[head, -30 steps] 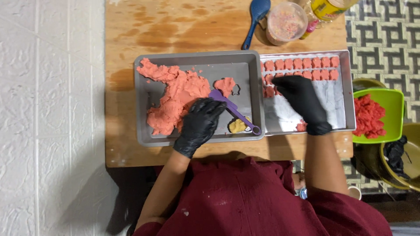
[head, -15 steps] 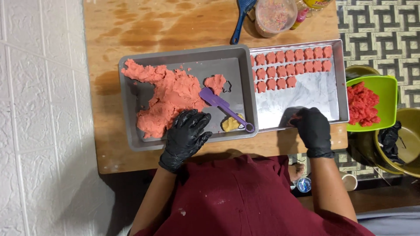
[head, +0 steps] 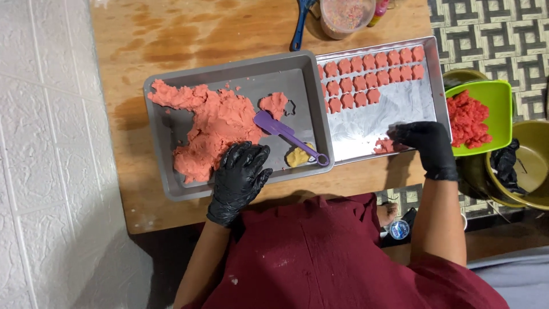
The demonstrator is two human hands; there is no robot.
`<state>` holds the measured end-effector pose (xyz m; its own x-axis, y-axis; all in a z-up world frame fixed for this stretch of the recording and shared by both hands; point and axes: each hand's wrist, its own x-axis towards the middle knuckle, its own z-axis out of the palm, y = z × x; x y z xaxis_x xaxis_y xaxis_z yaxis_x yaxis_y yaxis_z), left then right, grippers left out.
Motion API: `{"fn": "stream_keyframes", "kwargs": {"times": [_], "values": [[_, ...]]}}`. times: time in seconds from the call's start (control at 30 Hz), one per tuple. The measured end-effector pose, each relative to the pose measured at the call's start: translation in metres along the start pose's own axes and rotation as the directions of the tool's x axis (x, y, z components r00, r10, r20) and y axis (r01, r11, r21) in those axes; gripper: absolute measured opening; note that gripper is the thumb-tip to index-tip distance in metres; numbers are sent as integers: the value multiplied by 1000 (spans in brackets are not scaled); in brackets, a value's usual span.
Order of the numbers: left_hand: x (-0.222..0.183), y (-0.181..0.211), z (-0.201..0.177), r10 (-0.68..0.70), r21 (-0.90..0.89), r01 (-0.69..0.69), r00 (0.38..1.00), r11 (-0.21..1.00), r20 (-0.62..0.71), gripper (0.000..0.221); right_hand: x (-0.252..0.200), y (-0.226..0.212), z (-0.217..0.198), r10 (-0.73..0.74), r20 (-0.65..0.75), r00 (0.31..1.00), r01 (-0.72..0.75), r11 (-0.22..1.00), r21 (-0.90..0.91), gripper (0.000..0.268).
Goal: Portioning and arranging small pieces of pink dough onto a baking tray using a spatula and hands.
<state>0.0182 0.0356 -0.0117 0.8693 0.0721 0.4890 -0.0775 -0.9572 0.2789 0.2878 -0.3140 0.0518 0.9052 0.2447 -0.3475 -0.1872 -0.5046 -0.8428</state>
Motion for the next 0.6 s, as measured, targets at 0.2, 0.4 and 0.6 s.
{"fn": "stream_keyframes", "kwargs": {"times": [0.2, 0.4, 0.6], "values": [[0, -1, 3, 14, -30, -14, 1000, 999, -23, 47, 7, 17, 10, -101, 90, 991, 129, 513, -848, 43], [17, 13, -25, -51, -69, 54, 998, 996, 44, 36, 42, 29, -14, 36, -4, 999, -21, 498, -867, 52], [58, 41, -27, 58, -148, -48, 996, 988, 65, 31, 63, 45, -43, -36, 71, 997, 78, 593, -801, 31]]}}
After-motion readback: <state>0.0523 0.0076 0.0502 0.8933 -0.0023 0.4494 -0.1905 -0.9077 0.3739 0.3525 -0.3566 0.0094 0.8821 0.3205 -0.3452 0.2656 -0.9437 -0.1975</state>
